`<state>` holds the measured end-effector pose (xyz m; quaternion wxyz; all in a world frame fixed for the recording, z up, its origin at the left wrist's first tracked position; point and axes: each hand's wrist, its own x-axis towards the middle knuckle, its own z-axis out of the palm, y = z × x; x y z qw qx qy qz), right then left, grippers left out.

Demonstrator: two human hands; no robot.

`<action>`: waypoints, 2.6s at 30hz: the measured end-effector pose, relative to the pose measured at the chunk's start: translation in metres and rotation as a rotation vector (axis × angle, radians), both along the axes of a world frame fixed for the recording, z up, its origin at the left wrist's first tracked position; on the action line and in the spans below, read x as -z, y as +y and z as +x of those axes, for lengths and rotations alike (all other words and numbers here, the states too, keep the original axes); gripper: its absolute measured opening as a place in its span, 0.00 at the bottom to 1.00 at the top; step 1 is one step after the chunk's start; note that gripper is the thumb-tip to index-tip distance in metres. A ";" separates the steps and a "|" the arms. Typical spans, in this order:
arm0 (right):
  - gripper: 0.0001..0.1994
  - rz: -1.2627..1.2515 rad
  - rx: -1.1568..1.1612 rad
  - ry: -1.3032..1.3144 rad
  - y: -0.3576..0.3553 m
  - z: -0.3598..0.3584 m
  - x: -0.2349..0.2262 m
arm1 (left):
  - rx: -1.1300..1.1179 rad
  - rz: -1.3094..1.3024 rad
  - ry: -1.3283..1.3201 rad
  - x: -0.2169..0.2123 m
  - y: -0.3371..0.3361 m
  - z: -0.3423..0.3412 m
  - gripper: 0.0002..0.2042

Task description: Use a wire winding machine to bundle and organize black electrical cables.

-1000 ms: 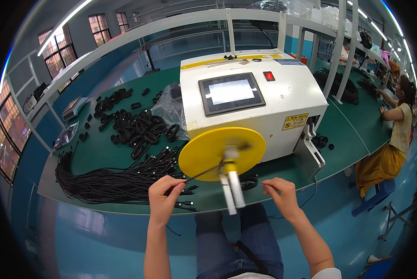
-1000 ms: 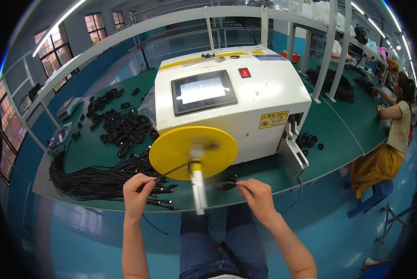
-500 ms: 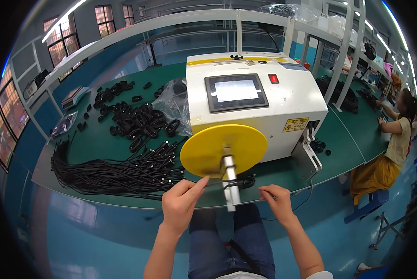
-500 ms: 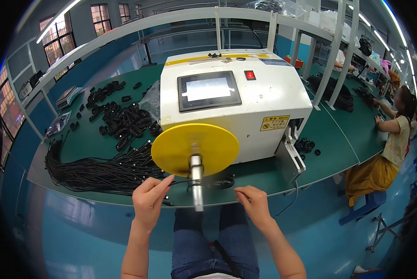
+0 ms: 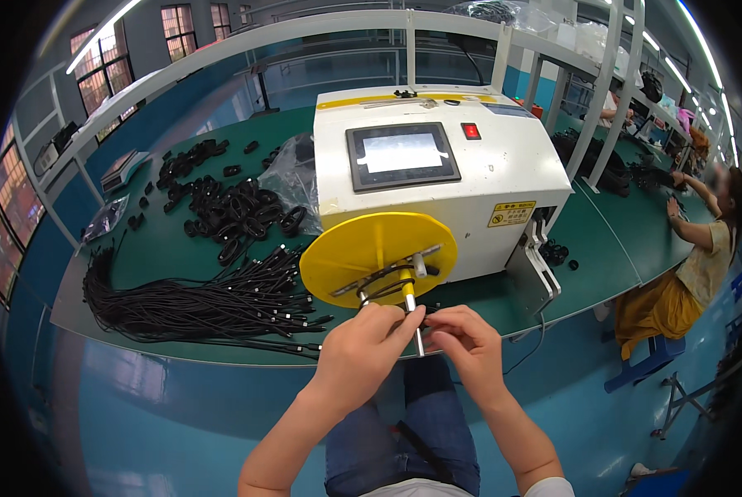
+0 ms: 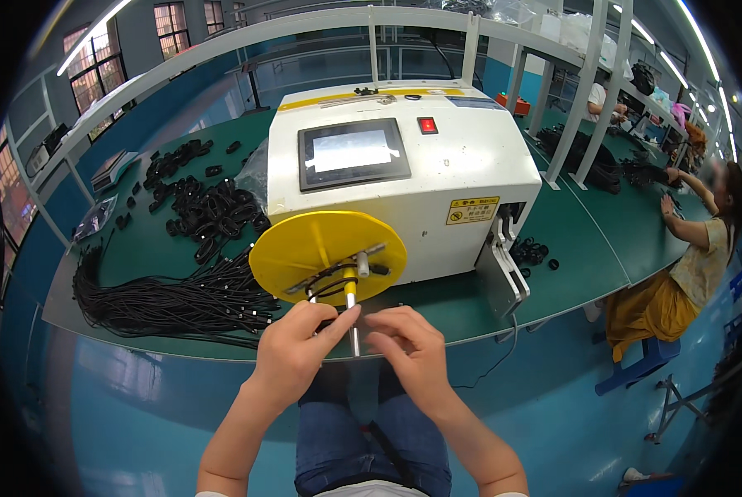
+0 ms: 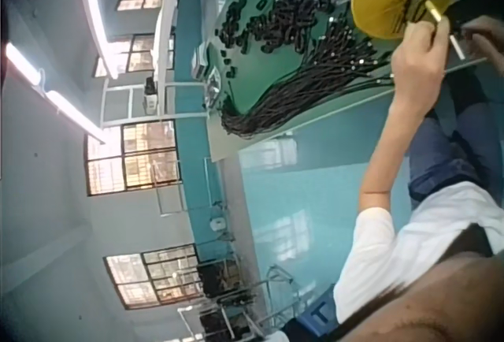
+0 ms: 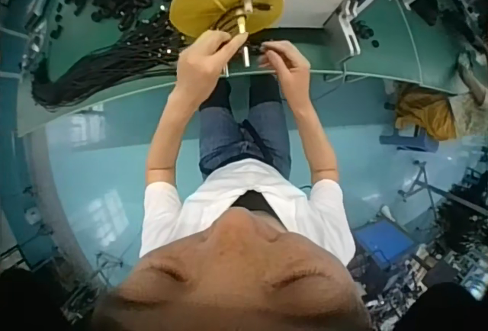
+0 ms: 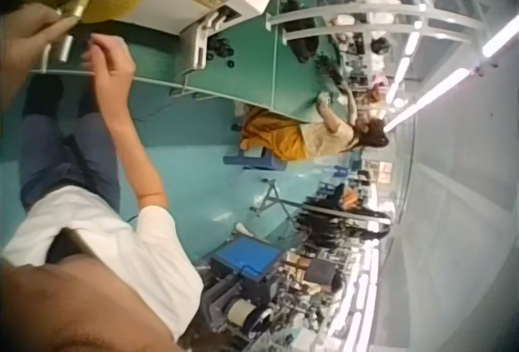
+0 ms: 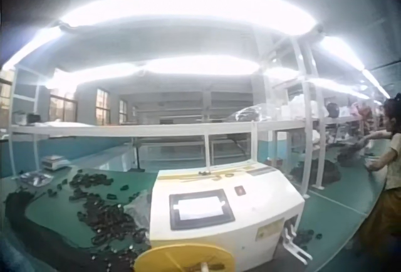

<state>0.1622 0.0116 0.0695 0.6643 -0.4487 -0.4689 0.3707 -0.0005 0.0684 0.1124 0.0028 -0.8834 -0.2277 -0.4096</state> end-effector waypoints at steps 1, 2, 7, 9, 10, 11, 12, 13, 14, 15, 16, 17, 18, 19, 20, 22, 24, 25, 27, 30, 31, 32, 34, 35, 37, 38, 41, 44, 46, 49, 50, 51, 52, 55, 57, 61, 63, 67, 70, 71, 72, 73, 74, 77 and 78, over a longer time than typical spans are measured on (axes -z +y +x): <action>0.07 0.029 0.012 -0.072 0.002 -0.002 -0.002 | 0.005 -0.001 0.004 0.000 -0.001 0.002 0.15; 0.07 0.057 0.023 -0.145 0.003 -0.003 -0.003 | 0.022 0.020 -0.016 0.002 -0.002 0.004 0.15; 0.08 0.225 0.201 -0.527 0.006 -0.002 0.001 | -0.003 0.087 -0.093 0.017 -0.005 0.001 0.16; 0.09 0.242 0.187 -0.586 0.006 -0.002 -0.004 | -0.037 0.099 -0.111 0.024 -0.008 -0.002 0.16; 0.09 0.261 0.175 -0.647 0.006 -0.003 -0.009 | -0.056 0.068 -0.124 0.028 -0.010 -0.003 0.15; 0.09 0.279 0.159 -0.709 0.007 -0.003 -0.012 | -0.079 0.036 -0.139 0.031 -0.012 -0.003 0.14; 0.09 0.277 0.150 -0.710 0.008 -0.003 -0.014 | -0.103 0.004 -0.155 0.033 -0.014 -0.004 0.12; 0.09 0.277 0.121 -0.715 0.008 -0.001 -0.015 | -0.111 -0.001 -0.156 0.035 -0.016 -0.006 0.12; 0.09 0.276 0.092 -0.720 0.009 0.001 -0.015 | -0.104 -0.035 -0.200 0.036 -0.017 -0.009 0.13; 0.09 0.276 0.062 -0.725 0.010 0.002 -0.016 | -0.097 -0.068 -0.245 0.038 -0.018 -0.012 0.14; 0.09 0.276 0.051 -0.726 0.011 0.002 -0.017 | -0.091 -0.099 -0.290 0.038 -0.019 -0.015 0.15; 0.09 0.282 0.045 -0.723 0.013 0.003 -0.018 | -0.101 -0.102 -0.292 0.037 -0.020 -0.020 0.15; 0.09 0.290 0.039 -0.720 0.014 0.003 -0.019 | -0.140 -0.151 -0.466 0.033 -0.023 -0.025 0.17; 0.09 0.297 0.034 -0.716 0.014 0.003 -0.020 | -0.180 -0.197 -0.642 0.029 -0.026 -0.029 0.19; 0.09 0.298 0.024 -0.715 0.014 0.003 -0.020 | -0.218 -0.242 -0.817 0.025 -0.029 -0.032 0.22; 0.09 0.269 0.032 -0.708 0.013 0.004 -0.020 | -0.237 -0.198 -0.669 0.023 -0.034 -0.033 0.24; 0.09 0.251 0.035 -0.711 0.012 0.004 -0.019 | -0.259 -0.105 -0.364 0.023 -0.038 -0.031 0.28; 0.09 0.252 0.037 -0.717 0.012 0.004 -0.018 | -0.257 -0.109 -0.370 0.024 -0.037 -0.027 0.28; 0.09 0.262 0.033 -0.733 0.013 0.006 -0.018 | -0.205 -0.113 -0.310 0.024 -0.035 -0.012 0.24; 0.09 0.252 0.016 -0.782 0.011 0.007 -0.016 | -0.178 -0.140 -0.287 0.033 -0.031 -0.005 0.19; 0.09 0.249 0.014 -0.799 0.011 0.007 -0.016 | -0.177 -0.161 -0.282 0.037 -0.029 -0.005 0.17; 0.09 0.251 0.016 -0.804 0.011 0.007 -0.017 | -0.175 -0.183 -0.275 0.037 -0.028 -0.005 0.15; 0.08 0.257 0.018 -0.739 0.010 0.008 -0.019 | -0.178 -0.190 -0.294 0.036 -0.028 -0.004 0.13; 0.08 0.261 0.019 -0.705 0.011 0.008 -0.019 | -0.186 -0.199 -0.307 0.034 -0.029 -0.004 0.12; 0.08 0.241 0.049 -0.663 0.013 0.006 -0.018 | -0.186 -0.212 -0.320 0.034 -0.028 -0.002 0.10; 0.07 0.223 0.074 -0.616 0.016 0.005 -0.018 | -0.179 -0.194 -0.330 0.034 -0.027 -0.001 0.10; 0.07 0.166 0.034 -0.512 0.025 0.011 -0.014 | -0.162 -0.160 -0.349 0.034 -0.025 0.002 0.11; 0.08 0.090 -0.094 -0.395 0.032 0.017 -0.008 | -0.140 -0.227 -0.381 0.034 -0.024 0.005 0.10; 0.09 0.166 -0.004 -0.485 0.031 0.014 -0.004 | -0.138 -0.209 -0.373 0.033 -0.024 0.008 0.10; 0.10 0.274 0.129 -0.586 0.030 0.006 0.004 | -0.137 -0.173 -0.359 0.031 -0.026 0.010 0.10; 0.10 0.345 0.215 -0.645 0.029 0.003 0.006 | -0.161 -0.146 -0.347 0.031 -0.028 0.010 0.11; 0.10 0.419 0.300 -0.702 0.029 0.000 0.008 | -0.187 -0.114 -0.335 0.032 -0.030 0.009 0.11; 0.10 0.422 0.302 -0.699 0.028 -0.001 0.009 | -0.213 -0.083 -0.323 0.033 -0.031 0.009 0.11; 0.10 0.533 0.345 -0.768 0.027 0.000 0.010 | -0.189 -0.124 -0.371 0.042 -0.033 0.009 0.12; 0.10 0.512 0.299 -0.758 0.024 0.006 0.007 | -0.180 -0.154 -0.396 0.044 -0.033 0.010 0.12; 0.11 0.434 0.204 -0.654 0.022 0.009 0.009 | -0.192 -0.161 -0.377 0.041 -0.035 0.010 0.12; 0.12 0.365 0.197 -0.477 0.020 0.006 0.016 | -0.195 -0.163 -0.372 0.041 -0.034 0.009 0.12; 0.13 0.335 0.172 -0.562 0.008 -0.001 0.016 | -0.191 -0.165 -0.347 0.040 -0.034 0.007 0.13; 0.13 0.290 0.134 -0.530 0.009 0.001 0.025 | -0.167 -0.197 -0.352 0.034 -0.034 0.004 0.13; 0.12 0.271 0.111 -0.511 0.010 0.000 0.027 | -0.149 -0.225 -0.371 0.031 -0.034 0.001 0.13; 0.12 0.270 0.109 -0.503 0.010 -0.001 0.028 | -0.132 -0.253 -0.389 0.029 -0.033 -0.002 0.13; 0.12 0.243 0.090 -0.412 0.010 0.000 0.028 | -0.137 -0.252 -0.382 0.030 -0.030 -0.006 0.13; 0.11 0.215 0.070 -0.320 0.009 0.000 0.027 | -0.138 -0.363 -0.467 0.034 -0.025 -0.011 0.12; 0.11 0.166 0.040 -0.201 0.009 -0.001 0.022 | -0.154 -0.576 -0.635 0.048 -0.015 -0.022 0.12; 0.11 0.142 0.037 -0.183 0.009 -0.001 0.020 | -0.107 -0.665 -0.634 0.053 -0.013 -0.024 0.11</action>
